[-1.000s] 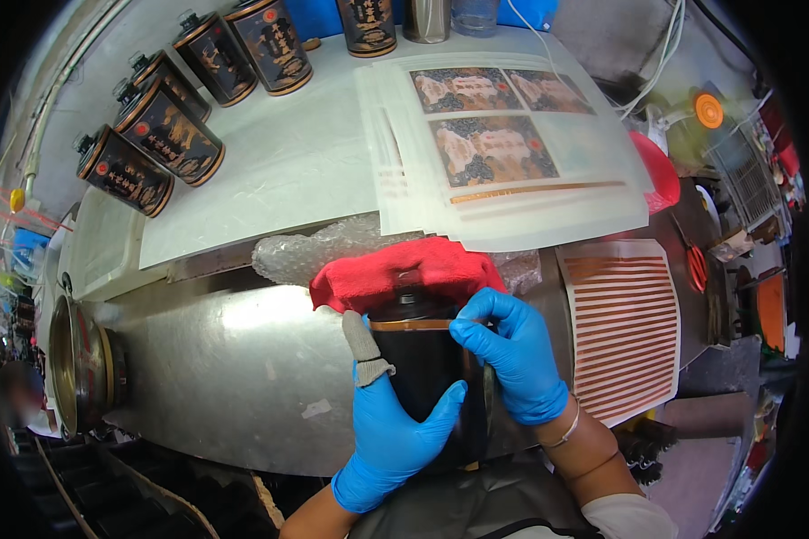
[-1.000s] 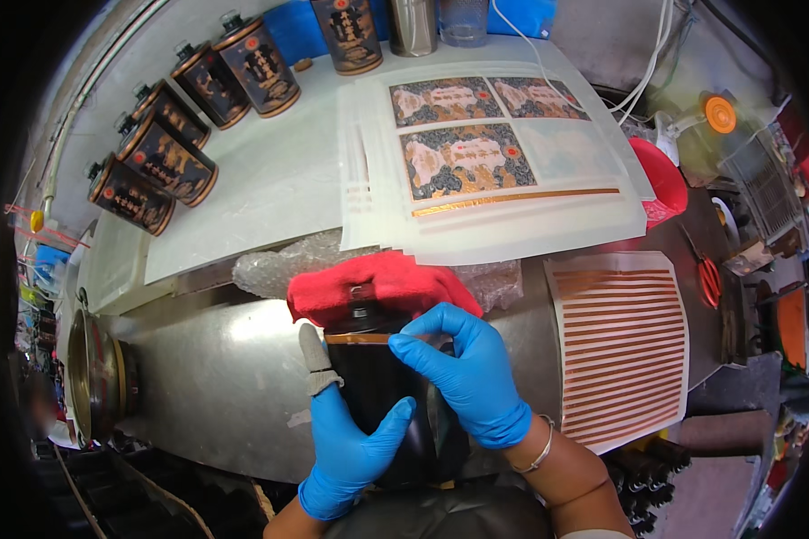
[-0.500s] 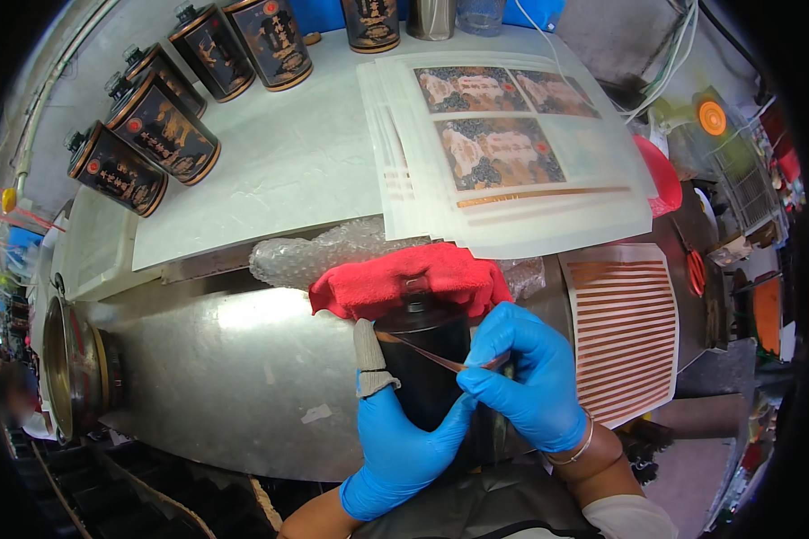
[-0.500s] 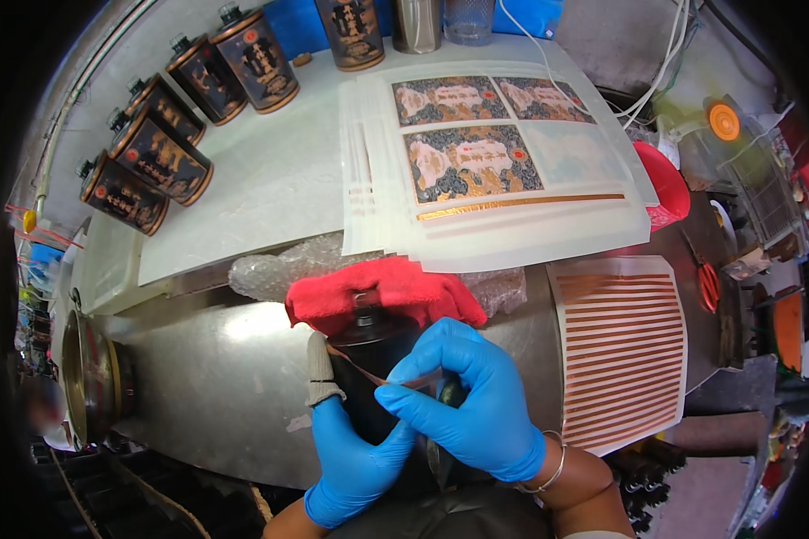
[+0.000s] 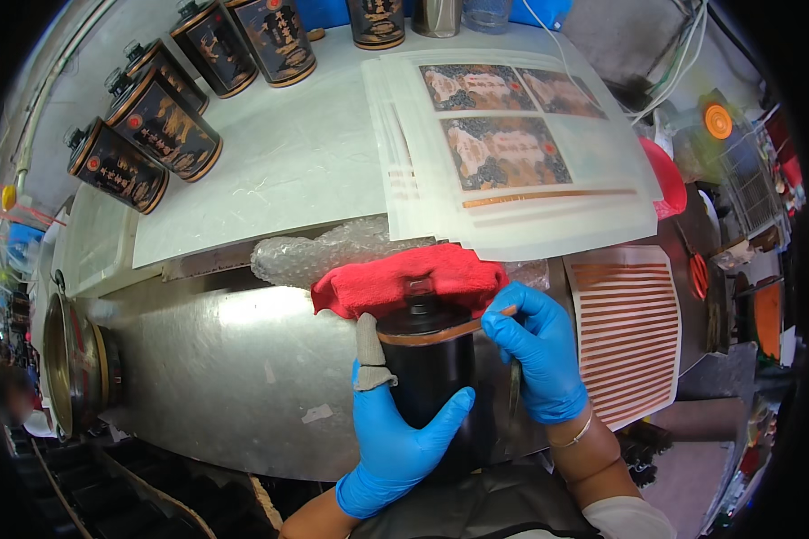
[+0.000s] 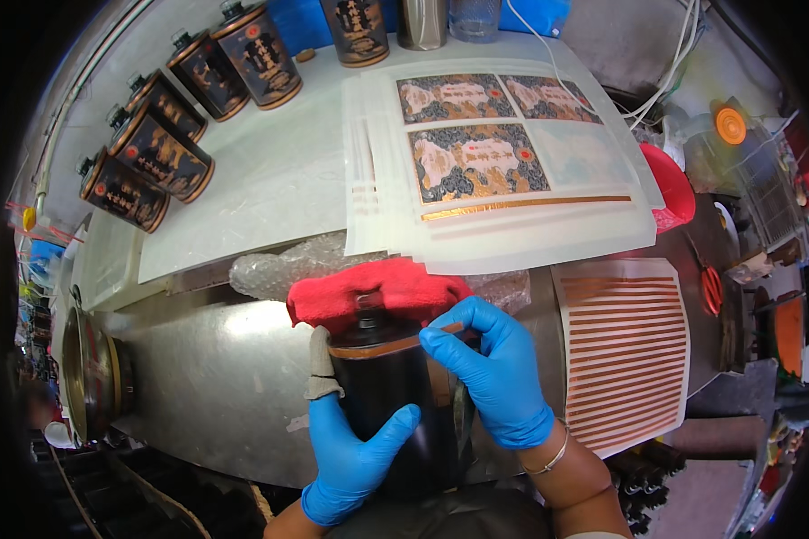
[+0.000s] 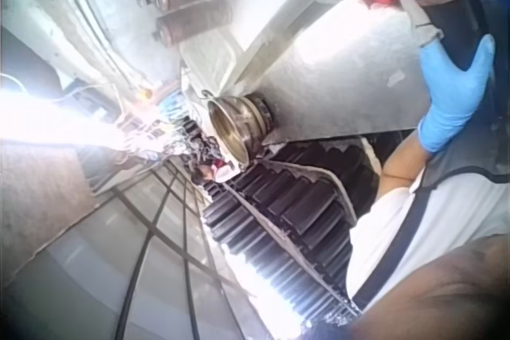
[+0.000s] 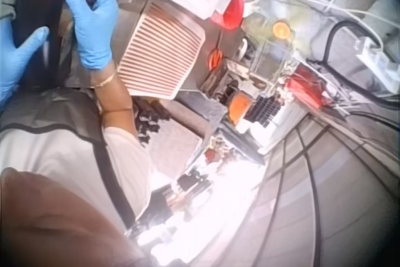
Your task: The person applies decorative labels to cylindrical black cans. They peel a label from a backing sheet, align it on the can, and smooth it down with a green cloth. The person repeats this process for multiple cans, handling them one at a time.
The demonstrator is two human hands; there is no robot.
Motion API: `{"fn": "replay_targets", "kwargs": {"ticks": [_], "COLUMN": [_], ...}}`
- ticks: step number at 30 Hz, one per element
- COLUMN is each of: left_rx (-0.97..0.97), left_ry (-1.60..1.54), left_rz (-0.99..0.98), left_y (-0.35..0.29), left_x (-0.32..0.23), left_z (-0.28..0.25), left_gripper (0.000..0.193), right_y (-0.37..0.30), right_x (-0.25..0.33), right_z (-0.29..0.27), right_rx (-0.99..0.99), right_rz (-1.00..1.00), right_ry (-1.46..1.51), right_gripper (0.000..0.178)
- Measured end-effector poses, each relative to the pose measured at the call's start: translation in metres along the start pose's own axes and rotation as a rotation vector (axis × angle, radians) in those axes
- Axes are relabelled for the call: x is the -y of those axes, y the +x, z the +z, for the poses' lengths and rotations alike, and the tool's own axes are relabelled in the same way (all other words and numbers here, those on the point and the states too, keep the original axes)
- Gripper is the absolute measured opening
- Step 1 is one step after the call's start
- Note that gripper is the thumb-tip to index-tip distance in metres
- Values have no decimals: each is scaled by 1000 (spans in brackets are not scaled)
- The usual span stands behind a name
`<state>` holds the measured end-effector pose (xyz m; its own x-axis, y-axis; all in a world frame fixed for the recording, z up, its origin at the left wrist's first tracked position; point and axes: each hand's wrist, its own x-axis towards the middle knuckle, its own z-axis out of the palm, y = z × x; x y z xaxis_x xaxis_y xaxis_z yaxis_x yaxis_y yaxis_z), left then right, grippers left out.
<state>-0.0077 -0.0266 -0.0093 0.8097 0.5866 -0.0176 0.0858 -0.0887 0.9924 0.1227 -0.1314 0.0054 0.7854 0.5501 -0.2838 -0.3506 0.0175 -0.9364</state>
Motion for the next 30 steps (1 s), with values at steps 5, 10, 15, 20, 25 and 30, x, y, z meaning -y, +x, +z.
{"fn": "replay_targets", "kwargs": {"ticks": [5, 10, 15, 20, 25, 30], "left_rx": [18, 73, 37, 68, 56, 118], "left_ry": [490, 634, 133, 260, 564, 741], "left_rz": [243, 240, 34, 105, 196, 270], "left_y": [0, 2, 0, -1, -2, -2], "left_x": [-20, -30, -12, -5, -28, -29], "left_z": [-3, 6, 4, -3, 1, 8], "left_gripper": [77, 66, 100, 97, 81, 80], "right_y": [1, 0, -3, -1, -2, -6], "right_x": [-9, -16, -17, -17, -13, -18], "right_z": [-1, 1, 8, 12, 14, 14], "right_rx": [11, 0, 35, 17, -16, -23], "right_rz": [32, -6, -25, -56, 13, 25], "right_ry": [103, 182, 151, 139, 166, 217], "right_gripper": [7, 10, 11, 9, 9, 10]}}
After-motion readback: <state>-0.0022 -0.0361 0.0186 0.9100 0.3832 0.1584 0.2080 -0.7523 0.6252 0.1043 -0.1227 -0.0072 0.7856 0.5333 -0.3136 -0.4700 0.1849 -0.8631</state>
